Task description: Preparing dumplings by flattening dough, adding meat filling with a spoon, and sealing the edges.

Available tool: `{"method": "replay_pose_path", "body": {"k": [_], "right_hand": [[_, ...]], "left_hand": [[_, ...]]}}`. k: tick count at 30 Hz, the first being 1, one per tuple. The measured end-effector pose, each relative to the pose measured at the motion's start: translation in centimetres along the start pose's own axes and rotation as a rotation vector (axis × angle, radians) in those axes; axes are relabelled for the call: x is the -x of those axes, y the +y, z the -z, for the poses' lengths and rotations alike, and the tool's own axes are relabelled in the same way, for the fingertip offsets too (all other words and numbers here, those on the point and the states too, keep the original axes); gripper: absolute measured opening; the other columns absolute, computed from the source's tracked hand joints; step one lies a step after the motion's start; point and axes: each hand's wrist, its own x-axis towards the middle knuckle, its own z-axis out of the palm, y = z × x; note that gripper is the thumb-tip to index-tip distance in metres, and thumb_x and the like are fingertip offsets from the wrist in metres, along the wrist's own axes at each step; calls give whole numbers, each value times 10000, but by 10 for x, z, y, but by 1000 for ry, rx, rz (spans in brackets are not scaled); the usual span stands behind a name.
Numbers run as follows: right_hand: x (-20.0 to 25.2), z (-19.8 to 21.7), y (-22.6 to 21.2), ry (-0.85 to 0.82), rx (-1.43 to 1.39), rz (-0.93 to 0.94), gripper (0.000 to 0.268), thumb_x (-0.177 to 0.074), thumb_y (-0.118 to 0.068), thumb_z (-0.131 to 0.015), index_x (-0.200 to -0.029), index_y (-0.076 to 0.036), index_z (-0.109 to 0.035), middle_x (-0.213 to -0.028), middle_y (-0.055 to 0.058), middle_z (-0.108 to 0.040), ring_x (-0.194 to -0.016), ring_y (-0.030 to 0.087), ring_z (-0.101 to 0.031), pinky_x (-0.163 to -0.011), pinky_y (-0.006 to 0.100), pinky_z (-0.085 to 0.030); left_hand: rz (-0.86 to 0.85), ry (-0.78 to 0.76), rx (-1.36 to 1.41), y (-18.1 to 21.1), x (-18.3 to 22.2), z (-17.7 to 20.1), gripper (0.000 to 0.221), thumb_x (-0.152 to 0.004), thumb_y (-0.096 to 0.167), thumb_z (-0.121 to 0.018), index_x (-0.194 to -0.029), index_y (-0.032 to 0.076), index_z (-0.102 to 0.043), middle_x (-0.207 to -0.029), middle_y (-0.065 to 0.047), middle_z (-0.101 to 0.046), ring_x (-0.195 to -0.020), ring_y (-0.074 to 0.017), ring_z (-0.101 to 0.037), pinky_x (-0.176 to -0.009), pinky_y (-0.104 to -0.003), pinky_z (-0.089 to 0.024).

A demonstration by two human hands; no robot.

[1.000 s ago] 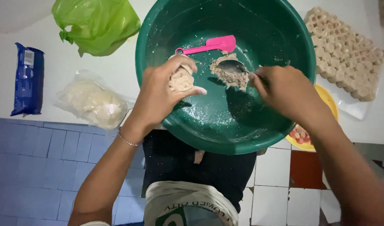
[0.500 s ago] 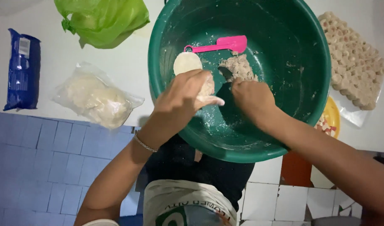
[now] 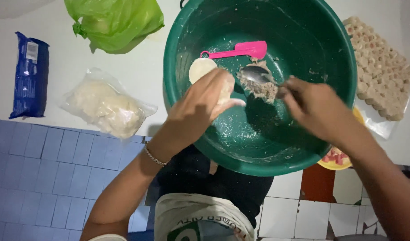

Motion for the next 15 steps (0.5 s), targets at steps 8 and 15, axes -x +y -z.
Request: {"method": "replay_pose_path", "body": {"k": [8,15], "right_hand": [[79,38,-34,44,-77,-106,274,-1008,-309,-496,-916,-206,-733,-462,22,-582,-345,130,-453,-400,282,-311],[83,37,-42,62,-72,-110,315,-1022,-365,-490,-873,-206,-718,-411,1,-549,-331,117,-458,-416,263,-322]], "left_hand": [[329,-230,363,13,-14,-2,341,-852,353,-778,-785,102,-556,-754,-11,-585,-634,-119,-509,-550,-254,-387],[230,-246,383,14,-18,-6,222,-894,159,-761,-1070,50,-680,-919,-71,-704,-709,-130,-636,-564,-234,-500]]}}
